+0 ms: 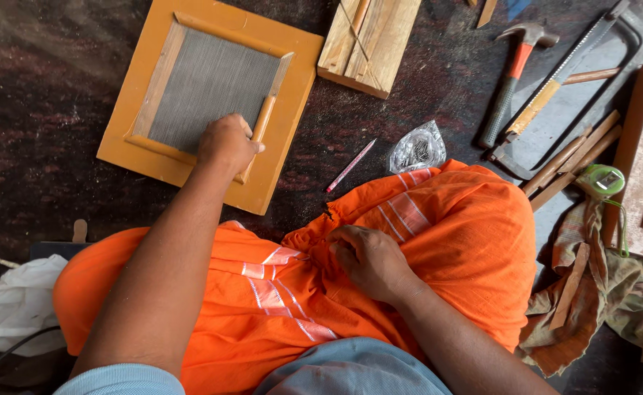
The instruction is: The person assembles a wooden frame with a mesh screen by hammering nails into the frame, sawing wooden strips to size, and fitting them into the frame. The person uses a hammer, saw, and nails to complete the assembly.
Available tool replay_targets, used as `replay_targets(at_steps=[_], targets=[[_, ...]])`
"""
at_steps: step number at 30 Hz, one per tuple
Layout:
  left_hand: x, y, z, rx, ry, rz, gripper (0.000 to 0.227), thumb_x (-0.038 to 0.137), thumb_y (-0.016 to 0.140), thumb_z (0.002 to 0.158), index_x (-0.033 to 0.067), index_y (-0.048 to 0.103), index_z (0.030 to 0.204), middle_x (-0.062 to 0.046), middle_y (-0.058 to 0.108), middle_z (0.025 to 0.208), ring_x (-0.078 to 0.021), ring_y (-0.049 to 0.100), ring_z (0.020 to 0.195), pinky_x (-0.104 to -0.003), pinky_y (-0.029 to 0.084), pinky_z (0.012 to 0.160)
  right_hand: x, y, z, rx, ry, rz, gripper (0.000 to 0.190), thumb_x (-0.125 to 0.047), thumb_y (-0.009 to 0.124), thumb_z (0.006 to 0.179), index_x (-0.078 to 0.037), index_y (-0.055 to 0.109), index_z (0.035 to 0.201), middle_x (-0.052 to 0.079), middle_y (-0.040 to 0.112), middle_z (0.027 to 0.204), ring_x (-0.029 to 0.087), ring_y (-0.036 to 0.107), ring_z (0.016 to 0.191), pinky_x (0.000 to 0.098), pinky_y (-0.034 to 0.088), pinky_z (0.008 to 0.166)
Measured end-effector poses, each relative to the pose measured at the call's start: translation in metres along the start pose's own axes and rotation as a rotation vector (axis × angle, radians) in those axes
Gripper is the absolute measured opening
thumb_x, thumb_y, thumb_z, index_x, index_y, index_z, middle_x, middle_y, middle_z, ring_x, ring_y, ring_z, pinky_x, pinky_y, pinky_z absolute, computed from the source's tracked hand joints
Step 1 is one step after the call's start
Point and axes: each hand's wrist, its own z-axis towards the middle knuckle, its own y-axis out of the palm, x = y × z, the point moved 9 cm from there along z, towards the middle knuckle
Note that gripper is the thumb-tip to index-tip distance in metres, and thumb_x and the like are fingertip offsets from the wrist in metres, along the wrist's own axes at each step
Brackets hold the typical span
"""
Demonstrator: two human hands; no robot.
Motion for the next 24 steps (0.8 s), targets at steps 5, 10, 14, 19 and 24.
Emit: replay_targets(at_steps=[5,10,14,19,24], targets=[[0.003,0.001,-0.010,-0.043,-0.062,0.011,0.041,0.030,0.076,0.091,0.0070,0.065,0.123,-0.010,0.072,0.106,-0.0215,0.071,0.092,-0.039,0.058,0.080,0.001,0.000,-0.001,-0.022,0.034,-0.006,0.024,-0.023,0.066,0.092,-0.007,0.072,0.109,0.013,0.076,0.104,0.032,0.073,0.095,0.0422,0.057,0.082],[0.001,-0.001,-0.016,-0.032,-0.059,0.034,0.040,0.029,0.076,0.091,0.0069,0.064,0.122,-0.011,0.071,0.106,-0.0227,0.070,0.094,-0.039,0.059,0.080,0.001,-0.001,-0.002,-0.033,0.057,0.011,0.024,-0.023,0.065,0.092,-0.008,0.072,0.109,0.012,0.076,0.104,0.032,0.073,0.095,0.0417,0.057,0.082],[-0.002,0.001,-0.020,-0.037,-0.058,0.022,0.037,0.028,0.076,0.091,0.0069,0.065,0.119,-0.011,0.072,0.105,-0.0229,0.072,0.095,-0.039,0.059,0.082,-0.001,-0.002,-0.003,-0.034,0.033,0.013,0.023,-0.023,0.065,0.092,-0.008,0.072,0.108,0.013,0.076,0.104,0.032,0.073,0.096,0.0419,0.057,0.082],[-0.002,0.002,-0.021,-0.013,-0.039,0.043,0.036,0.028,0.077,0.091,0.0066,0.065,0.117,-0.011,0.071,0.105,-0.0236,0.070,0.096,-0.040,0.058,0.083,0.002,-0.003,-0.005,-0.026,0.032,0.024,0.024,-0.023,0.066,0.091,-0.007,0.072,0.108,0.013,0.076,0.104,0.032,0.073,0.095,0.0417,0.057,0.082],[-0.006,0.004,-0.026,-0.012,-0.043,0.043,0.036,0.029,0.076,0.091,0.0072,0.065,0.118,-0.011,0.072,0.104,-0.0234,0.071,0.096,-0.040,0.058,0.085,0.003,0.000,-0.004,-0.036,0.028,0.025,0.025,-0.023,0.066,0.091,-0.008,0.072,0.109,0.014,0.076,0.103,0.032,0.073,0.095,0.0419,0.057,0.082]])
